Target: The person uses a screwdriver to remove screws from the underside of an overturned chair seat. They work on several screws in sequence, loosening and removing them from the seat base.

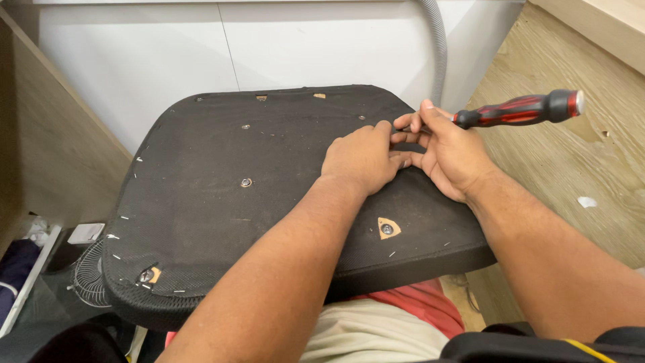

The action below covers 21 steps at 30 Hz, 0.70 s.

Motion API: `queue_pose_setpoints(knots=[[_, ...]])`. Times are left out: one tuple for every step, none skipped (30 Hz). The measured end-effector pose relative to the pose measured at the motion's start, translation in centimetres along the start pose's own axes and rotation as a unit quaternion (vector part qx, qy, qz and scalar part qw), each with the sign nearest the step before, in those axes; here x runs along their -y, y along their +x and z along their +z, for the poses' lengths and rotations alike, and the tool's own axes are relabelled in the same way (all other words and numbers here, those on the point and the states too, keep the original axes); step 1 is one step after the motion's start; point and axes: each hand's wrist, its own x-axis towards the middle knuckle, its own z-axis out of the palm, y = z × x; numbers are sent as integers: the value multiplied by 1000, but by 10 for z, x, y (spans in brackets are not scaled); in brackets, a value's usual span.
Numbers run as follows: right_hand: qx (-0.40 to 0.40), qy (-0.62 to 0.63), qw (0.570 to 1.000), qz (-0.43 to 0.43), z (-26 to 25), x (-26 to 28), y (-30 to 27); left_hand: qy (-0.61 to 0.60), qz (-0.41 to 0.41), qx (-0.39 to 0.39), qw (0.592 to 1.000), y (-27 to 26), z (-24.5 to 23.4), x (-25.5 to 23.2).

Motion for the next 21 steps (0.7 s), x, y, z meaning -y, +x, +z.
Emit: queue_pose_setpoints(knots=[[10, 2, 1000, 2, 0, -1, 1, 0, 1, -2, 1000, 0, 1, -1], [20, 4, 1000, 4, 1, -1, 3, 1, 1, -4, 1000, 1, 3, -2], [30, 5, 1000, 5, 2, -2, 5, 2, 2, -7, 1000, 1, 4, -1], [19, 1, 1000, 7, 4, -3, 6, -2, 21, -17, 1000, 1, 4, 1], [9, -3, 1000, 10, 5, -4, 7, -7, 40, -26, 999, 1, 5, 4], [-3, -8, 1000, 12, 5, -4, 8, -11, 61, -35, 997, 2, 5, 7], [-1, -8, 1000, 9, 5, -5, 9, -35, 58, -13, 998, 3, 4, 11], [0, -8, 1000, 5, 5, -6, 9, -58, 55, 10, 997, 5, 3, 14], [1, -8, 1000, 2, 4, -6, 8, -82, 53, 32, 995, 6, 3, 16], [-5, -4, 1000, -3, 4, -7, 7, -89, 48, 23, 995, 6, 4, 16], [-10, 1, 1000, -8, 4, -8, 6, -97, 44, 13, 994, 6, 5, 15], [-16, 5, 1000, -13, 4, -8, 6, -105, 40, 2, 994, 6, 5, 14], [-31, 6, 999, -19, 5, -8, 5, -91, 34, 3, 995, 6, 5, 11], [-46, 7, 999, -25, 5, -9, 4, -78, 27, 3, 997, 5, 6, 8], [-60, 7, 998, -31, 6, -10, 4, -65, 21, 3, 998, 5, 6, 4], [-87, -8, 996, -32, 6, -10, 4, -43, 11, 9, 999, 4, 7, -2], [-114, -24, 993, -34, 6, -10, 3, -20, 2, 16, 1000, 4, 8, -8], [-141, -38, 989, -36, 6, -10, 3, 4, -8, 21, 1000, 4, 6, -13], [-155, -46, 986, -38, 6, -10, 4, 4, -19, 30, 999, 3, 5, -15], [-171, -55, 983, -37, 5, -10, 3, 3, -29, 42, 999, 2, 4, -17], [-187, -64, 980, -37, 4, -10, 2, 2, -40, 54, 998, 1, 4, -19]])
